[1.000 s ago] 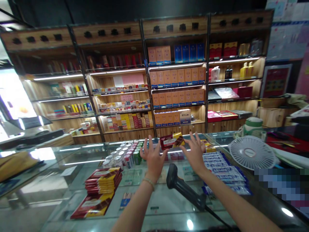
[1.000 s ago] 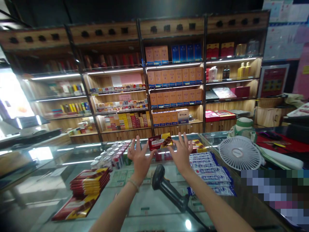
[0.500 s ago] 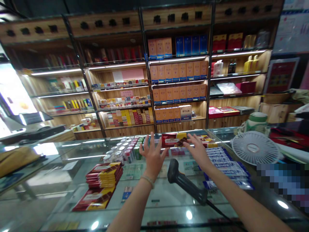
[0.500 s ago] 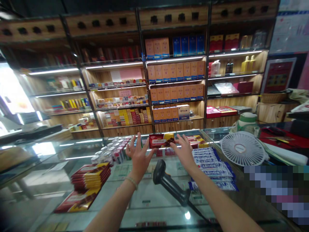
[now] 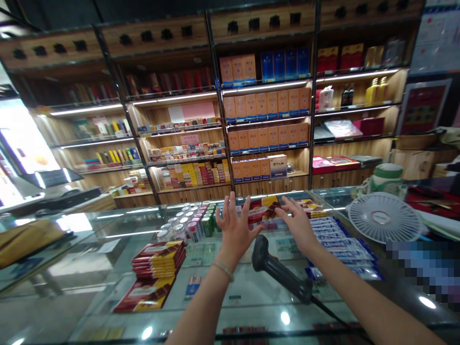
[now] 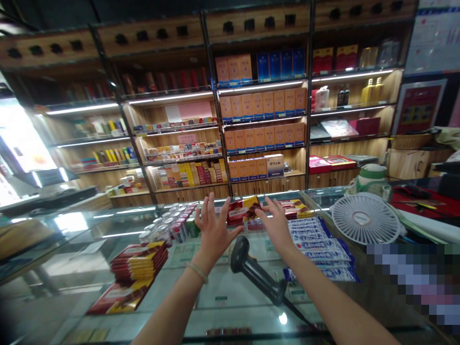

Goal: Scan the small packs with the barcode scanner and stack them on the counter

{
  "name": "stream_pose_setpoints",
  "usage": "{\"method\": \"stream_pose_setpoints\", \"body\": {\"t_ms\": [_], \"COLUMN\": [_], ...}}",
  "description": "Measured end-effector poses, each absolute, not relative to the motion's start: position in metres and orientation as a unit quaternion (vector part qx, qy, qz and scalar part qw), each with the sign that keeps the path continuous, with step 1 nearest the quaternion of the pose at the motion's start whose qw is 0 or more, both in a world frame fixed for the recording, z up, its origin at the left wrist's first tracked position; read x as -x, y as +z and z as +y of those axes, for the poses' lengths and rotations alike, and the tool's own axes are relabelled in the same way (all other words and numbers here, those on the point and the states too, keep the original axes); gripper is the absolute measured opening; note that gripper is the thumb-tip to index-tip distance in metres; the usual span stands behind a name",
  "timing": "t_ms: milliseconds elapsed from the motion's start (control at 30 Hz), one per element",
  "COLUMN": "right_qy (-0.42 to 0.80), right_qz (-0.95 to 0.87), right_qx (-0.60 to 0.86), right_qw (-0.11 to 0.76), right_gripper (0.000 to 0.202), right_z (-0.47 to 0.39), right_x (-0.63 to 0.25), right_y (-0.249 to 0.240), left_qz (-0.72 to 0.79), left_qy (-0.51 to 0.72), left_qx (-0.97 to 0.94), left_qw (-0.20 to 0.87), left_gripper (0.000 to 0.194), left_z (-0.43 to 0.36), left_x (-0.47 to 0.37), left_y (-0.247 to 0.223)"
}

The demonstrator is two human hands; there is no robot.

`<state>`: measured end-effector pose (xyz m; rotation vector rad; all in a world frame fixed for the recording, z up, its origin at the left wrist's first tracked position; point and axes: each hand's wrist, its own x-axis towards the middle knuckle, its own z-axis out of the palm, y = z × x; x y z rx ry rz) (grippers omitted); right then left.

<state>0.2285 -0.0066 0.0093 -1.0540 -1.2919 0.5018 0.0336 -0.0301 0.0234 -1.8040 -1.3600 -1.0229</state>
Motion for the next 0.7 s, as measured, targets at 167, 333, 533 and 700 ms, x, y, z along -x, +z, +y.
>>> {"method": "stream_pose_setpoints", "body": {"t_ms": [167, 333, 533, 700], "right_qy": [0.18, 0.151, 0.078, 0.063], "right_qz": [-0.6, -0.633, -0.725, -0.784], "right_qx": [0.465, 0.455, 0.392, 0.352], "right_qw": [0.625, 0.608, 0.561, 0.507], "right_gripper": [0.034, 0.035, 0.038, 0.044], "right_z": [-0.009, -0.019, -0.043, -0.054], "right_x": [-0.223, -0.219, -0.21, -0.208], "right_y": [0.007, 0.013, 0.017, 0.017], "left_qz": [-0.499, -0.513, -0.527, -0.525], "left_qy": [-0.39, -0.401, -0.425, -0.44], "left_qx": [0.706, 0.694, 0.668, 0.663], "left_qw": [0.318, 0.307, 0.307, 0.302], "left_gripper": [0.082, 0.069, 0.059, 0.059], "left_z": [-0.032, -0.033, -0.032, -0.032], "left_x": [-0.036, -0.034, -0.032, -0.028], "left_y": [0.022, 0.025, 0.026, 0.027]}}
